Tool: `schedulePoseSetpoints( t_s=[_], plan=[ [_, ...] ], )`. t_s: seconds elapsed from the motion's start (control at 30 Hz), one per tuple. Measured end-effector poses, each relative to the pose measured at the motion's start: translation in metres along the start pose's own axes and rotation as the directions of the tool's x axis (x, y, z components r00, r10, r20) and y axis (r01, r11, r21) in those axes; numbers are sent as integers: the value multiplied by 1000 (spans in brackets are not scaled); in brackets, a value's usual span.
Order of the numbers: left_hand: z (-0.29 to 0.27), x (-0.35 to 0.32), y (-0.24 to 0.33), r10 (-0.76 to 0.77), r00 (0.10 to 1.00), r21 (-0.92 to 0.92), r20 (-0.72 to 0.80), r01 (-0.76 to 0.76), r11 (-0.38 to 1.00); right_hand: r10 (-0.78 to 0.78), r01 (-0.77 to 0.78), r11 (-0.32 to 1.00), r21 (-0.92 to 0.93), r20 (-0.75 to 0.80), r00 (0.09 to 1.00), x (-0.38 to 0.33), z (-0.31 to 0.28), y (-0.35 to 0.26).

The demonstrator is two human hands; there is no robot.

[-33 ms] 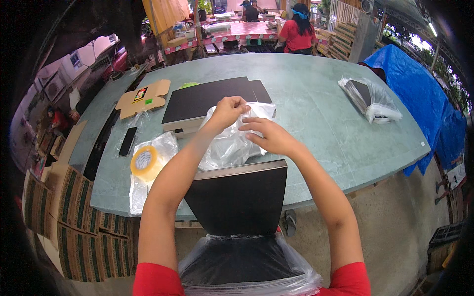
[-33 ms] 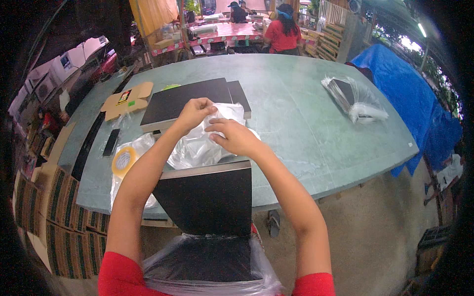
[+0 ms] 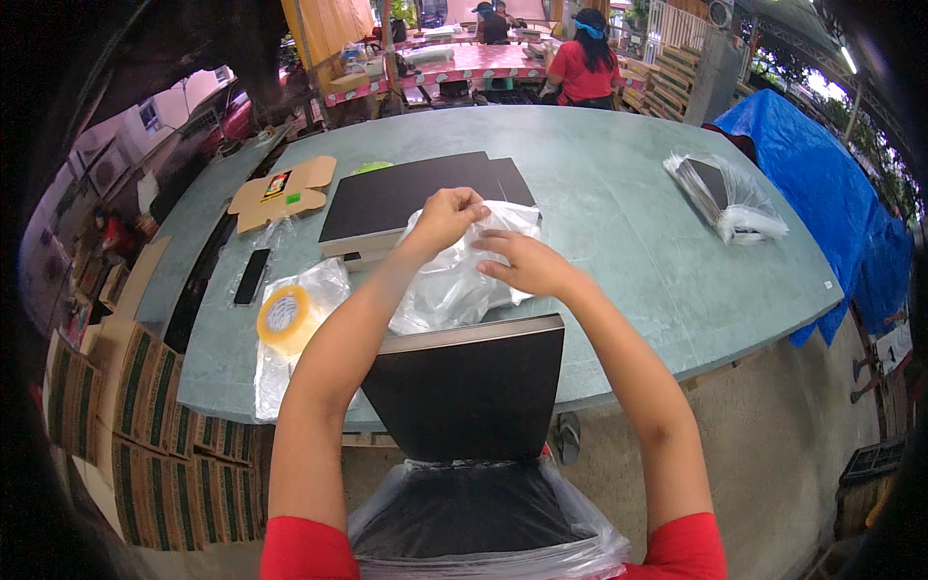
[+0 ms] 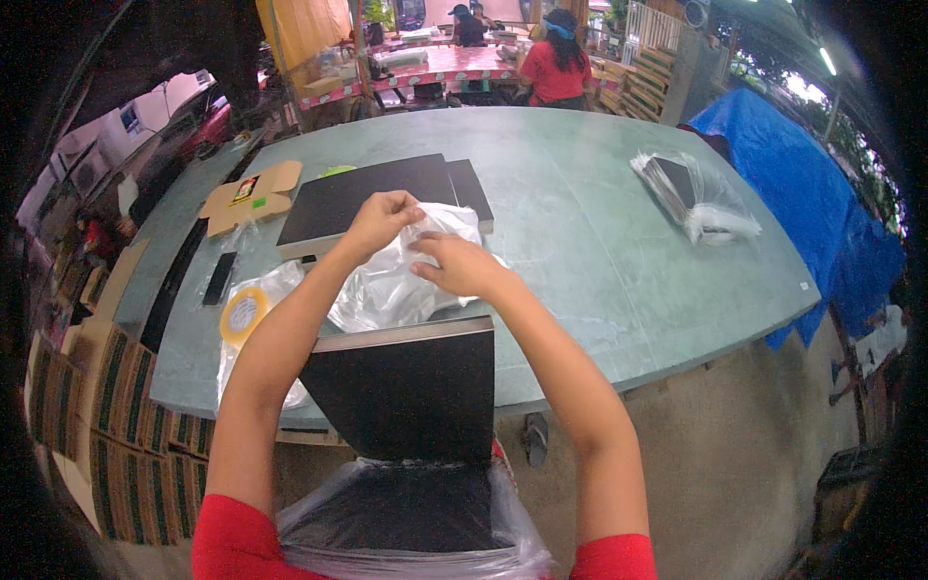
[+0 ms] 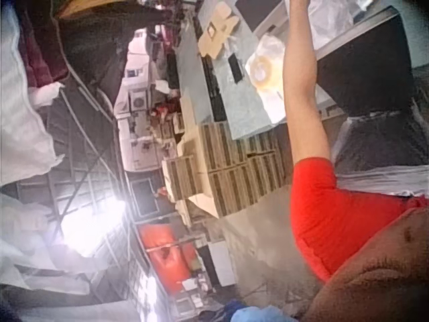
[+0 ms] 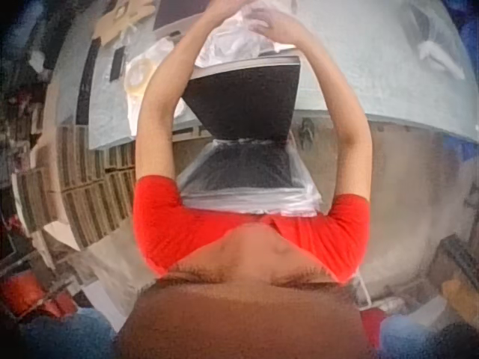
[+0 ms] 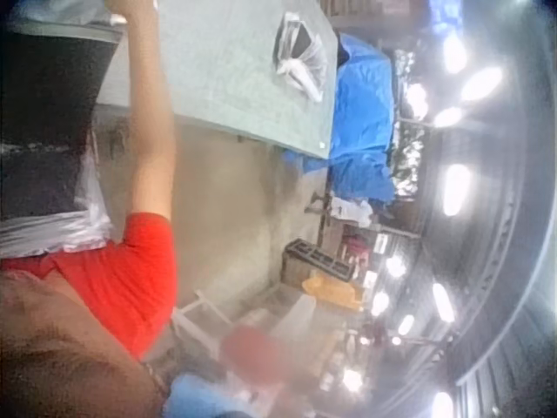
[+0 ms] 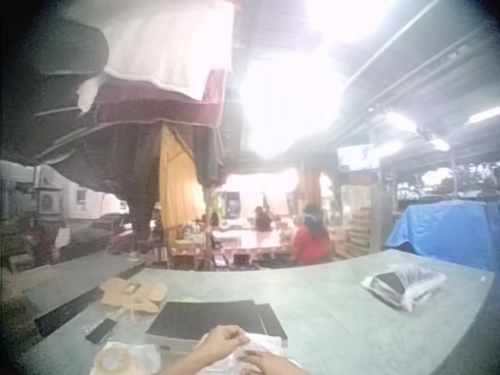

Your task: The person places items into plastic bags, smooths the plastic, and stacks the bagged items on top of one another on a work table.

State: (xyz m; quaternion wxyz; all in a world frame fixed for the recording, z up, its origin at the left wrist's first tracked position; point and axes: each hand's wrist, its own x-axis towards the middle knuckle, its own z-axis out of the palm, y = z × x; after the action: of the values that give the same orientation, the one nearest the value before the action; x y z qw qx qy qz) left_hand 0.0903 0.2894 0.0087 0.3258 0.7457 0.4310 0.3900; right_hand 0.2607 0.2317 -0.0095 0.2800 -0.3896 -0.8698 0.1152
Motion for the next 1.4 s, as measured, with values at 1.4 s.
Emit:
schedulePoseSetpoints(
  t_s=[1.4],
  plan=[
    [-40,-272,92,-553,744,722,375,139,678,-132,82,928,363,116,985,-71,-13,-167]
  ],
)
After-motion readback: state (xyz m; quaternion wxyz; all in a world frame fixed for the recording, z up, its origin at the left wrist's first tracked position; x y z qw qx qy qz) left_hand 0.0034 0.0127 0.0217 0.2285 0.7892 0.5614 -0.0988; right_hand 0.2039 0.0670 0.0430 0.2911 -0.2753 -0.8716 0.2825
